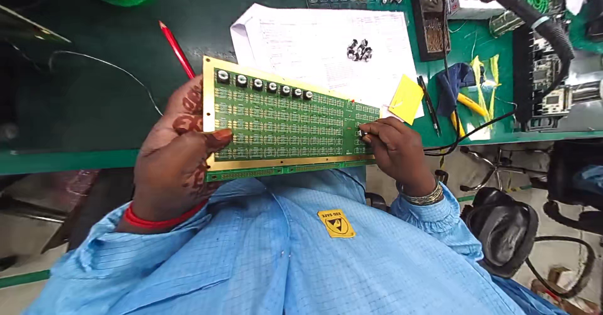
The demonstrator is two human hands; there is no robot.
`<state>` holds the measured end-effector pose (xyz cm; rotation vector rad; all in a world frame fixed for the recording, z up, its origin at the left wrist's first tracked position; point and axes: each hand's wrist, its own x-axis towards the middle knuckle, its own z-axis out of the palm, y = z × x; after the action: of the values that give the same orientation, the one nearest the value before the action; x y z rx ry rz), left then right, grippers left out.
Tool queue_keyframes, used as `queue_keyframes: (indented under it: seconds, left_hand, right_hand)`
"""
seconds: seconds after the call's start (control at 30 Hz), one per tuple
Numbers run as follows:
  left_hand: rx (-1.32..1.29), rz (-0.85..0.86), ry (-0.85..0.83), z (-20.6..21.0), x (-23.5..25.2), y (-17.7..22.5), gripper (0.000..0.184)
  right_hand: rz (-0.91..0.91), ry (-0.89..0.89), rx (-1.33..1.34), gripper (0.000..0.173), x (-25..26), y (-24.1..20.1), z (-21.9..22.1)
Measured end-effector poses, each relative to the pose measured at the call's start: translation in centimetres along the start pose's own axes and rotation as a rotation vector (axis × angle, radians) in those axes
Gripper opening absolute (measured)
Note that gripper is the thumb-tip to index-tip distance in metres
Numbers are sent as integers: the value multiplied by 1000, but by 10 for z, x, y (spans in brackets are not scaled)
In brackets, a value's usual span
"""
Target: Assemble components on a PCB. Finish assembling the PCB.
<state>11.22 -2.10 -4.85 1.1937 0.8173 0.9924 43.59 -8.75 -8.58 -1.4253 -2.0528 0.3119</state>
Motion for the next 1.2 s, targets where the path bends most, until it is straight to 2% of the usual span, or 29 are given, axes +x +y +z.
queue_keyframes:
  seconds: [0.43,0.53,0.7,0.93,1.07,1.2]
  left_hand:
    - [13,-6,15,0,0,0,55]
    - [-16,24,-24,-5,0,-6,54]
    - [-30,35,-24,-5,-3,-7,55]
    - [20,94,90,3,-14,-8,53]
    - [-31,173,68,5,-18,-10,51]
    - [-3,238,18,12,-21,-9,54]
  right_hand:
    - [0,54,-33,17,-3,-2,7]
    - [1,38,-32,16,-2,-3,6]
    - [8,92,-127,17,-6,-12,11]
    - [185,191,-19,22,-13,-30,18]
    - [255,308,12,19,-10,-36,21]
    - [351,399,151,17,-7,-38,23]
